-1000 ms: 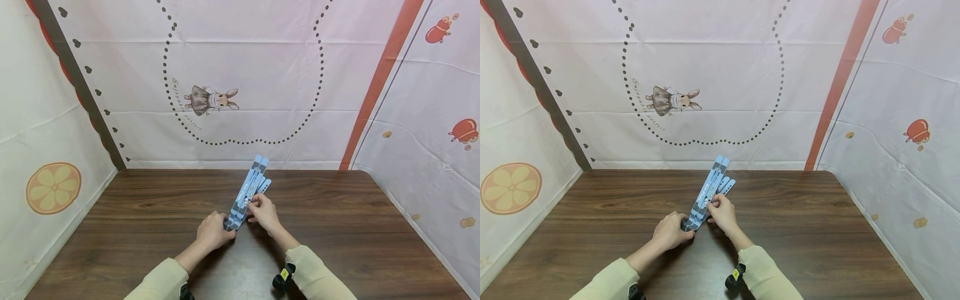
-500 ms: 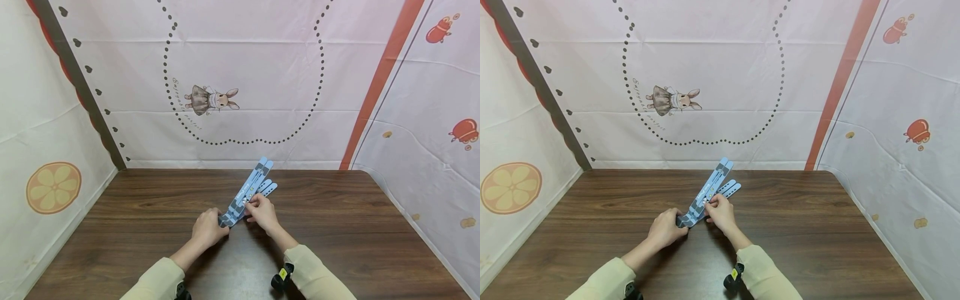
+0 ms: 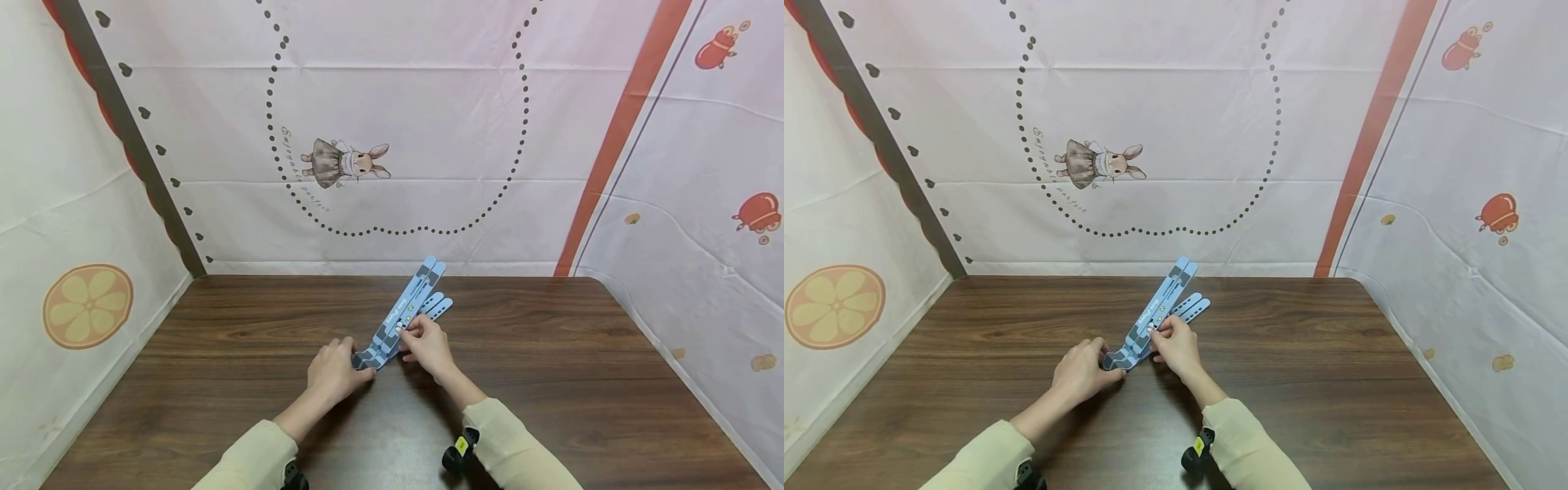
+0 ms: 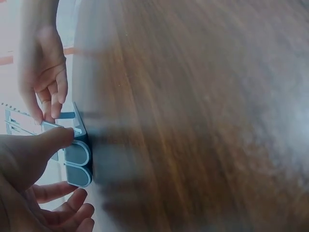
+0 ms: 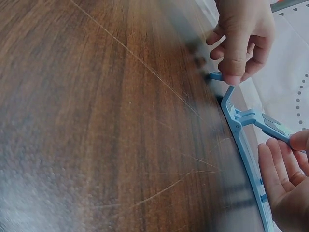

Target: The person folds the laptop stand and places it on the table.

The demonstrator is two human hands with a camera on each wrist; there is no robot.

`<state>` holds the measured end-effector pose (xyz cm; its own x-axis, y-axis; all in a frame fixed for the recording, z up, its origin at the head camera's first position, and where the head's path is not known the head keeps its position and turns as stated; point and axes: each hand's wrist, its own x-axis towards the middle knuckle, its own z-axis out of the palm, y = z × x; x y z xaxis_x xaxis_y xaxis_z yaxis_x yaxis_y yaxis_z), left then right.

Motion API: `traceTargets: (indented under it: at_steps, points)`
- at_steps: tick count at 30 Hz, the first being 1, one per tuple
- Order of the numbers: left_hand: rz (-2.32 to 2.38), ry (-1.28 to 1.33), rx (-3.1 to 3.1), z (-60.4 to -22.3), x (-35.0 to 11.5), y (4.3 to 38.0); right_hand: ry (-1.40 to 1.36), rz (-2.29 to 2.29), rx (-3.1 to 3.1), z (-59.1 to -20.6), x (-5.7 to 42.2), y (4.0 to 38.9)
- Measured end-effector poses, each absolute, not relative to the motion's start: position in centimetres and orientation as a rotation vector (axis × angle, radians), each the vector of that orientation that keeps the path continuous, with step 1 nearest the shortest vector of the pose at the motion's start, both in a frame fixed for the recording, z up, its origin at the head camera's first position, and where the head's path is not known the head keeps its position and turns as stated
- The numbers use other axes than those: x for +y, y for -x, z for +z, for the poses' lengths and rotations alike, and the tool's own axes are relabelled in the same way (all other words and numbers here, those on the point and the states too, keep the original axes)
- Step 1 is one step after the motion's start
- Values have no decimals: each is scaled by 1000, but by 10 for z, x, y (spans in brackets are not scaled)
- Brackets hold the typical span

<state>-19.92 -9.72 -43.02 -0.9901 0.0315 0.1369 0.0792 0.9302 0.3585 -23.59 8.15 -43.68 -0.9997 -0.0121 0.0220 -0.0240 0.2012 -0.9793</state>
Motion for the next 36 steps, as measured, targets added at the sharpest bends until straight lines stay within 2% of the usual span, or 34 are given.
traceTargets:
  at_steps: [16,29,36]
  points:
    - [-592,93,-2921,-433,-105,203,-154,1868,-2480,-439,89,239]
    - [-650,78,-2895,-436,-114,209,-175,1689,-2463,-429,124,251]
    - [-679,105,-2878,-436,-118,211,-318,1614,-2492,-393,141,239]
